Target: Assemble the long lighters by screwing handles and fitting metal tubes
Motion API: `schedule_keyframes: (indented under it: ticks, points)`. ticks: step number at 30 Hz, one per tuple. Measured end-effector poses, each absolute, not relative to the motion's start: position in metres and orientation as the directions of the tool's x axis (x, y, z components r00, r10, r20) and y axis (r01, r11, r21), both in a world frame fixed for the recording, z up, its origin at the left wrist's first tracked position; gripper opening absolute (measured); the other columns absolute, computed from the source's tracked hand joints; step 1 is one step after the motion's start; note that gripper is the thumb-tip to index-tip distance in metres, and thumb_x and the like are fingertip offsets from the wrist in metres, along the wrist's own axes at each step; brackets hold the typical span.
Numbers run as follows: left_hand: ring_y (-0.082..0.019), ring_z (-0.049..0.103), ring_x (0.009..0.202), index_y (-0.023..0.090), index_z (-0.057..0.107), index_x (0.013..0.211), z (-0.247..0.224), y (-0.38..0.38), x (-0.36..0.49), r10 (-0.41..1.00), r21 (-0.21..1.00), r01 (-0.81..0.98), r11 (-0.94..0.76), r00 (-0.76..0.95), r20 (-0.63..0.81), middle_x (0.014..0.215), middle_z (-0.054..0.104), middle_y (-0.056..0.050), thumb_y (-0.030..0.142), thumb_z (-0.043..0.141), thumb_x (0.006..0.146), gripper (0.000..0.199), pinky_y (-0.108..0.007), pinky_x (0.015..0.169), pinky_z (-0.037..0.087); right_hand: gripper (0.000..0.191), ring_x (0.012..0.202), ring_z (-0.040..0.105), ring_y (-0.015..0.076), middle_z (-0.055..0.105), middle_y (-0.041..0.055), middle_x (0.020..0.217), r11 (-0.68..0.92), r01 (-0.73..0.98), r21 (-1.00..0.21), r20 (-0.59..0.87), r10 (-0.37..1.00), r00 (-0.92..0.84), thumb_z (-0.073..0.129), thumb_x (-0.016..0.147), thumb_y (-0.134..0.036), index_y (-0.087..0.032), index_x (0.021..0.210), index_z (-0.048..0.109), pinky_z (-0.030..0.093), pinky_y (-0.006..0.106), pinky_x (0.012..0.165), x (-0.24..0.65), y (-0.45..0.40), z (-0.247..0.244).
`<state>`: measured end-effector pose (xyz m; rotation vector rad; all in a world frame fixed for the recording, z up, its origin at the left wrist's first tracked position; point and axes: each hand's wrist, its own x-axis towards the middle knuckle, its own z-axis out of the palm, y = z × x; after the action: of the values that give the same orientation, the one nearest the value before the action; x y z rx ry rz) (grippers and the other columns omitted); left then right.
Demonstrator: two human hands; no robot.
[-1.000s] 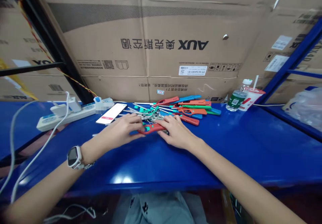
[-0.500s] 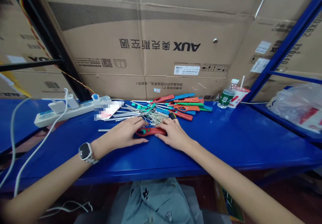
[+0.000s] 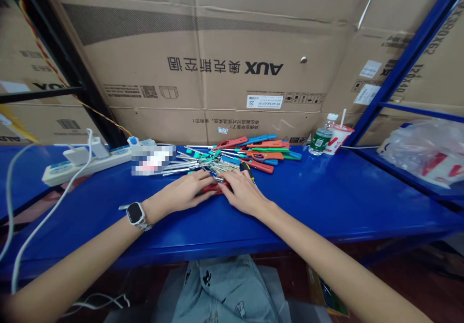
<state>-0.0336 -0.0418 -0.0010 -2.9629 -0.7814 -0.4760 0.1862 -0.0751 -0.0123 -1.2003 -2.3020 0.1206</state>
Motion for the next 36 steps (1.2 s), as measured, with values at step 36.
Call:
schedule_keyframes:
  ticks: [36]
  points:
    - [-0.021, 0.061, 0.096, 0.016, 0.064, 0.103, -0.012, -0.029, -0.011, 0.576, 0.332, 0.482, -0.811, 0.755, 0.313, 0.105, 0.061, -0.010, 0.047, 0.052, 0.099, 0.033, -0.038, 0.086, 0.054, 0.048, 0.051, 0.053, 0.0106, 0.061, -0.0010, 0.084, 0.460, 0.095, -0.883, 0.466, 0.884, 0.046, 0.067, 0.083, -0.046, -0.025, 0.123, 0.051, 0.042, 0.025, 0.044, 0.169, -0.028, 0.001]
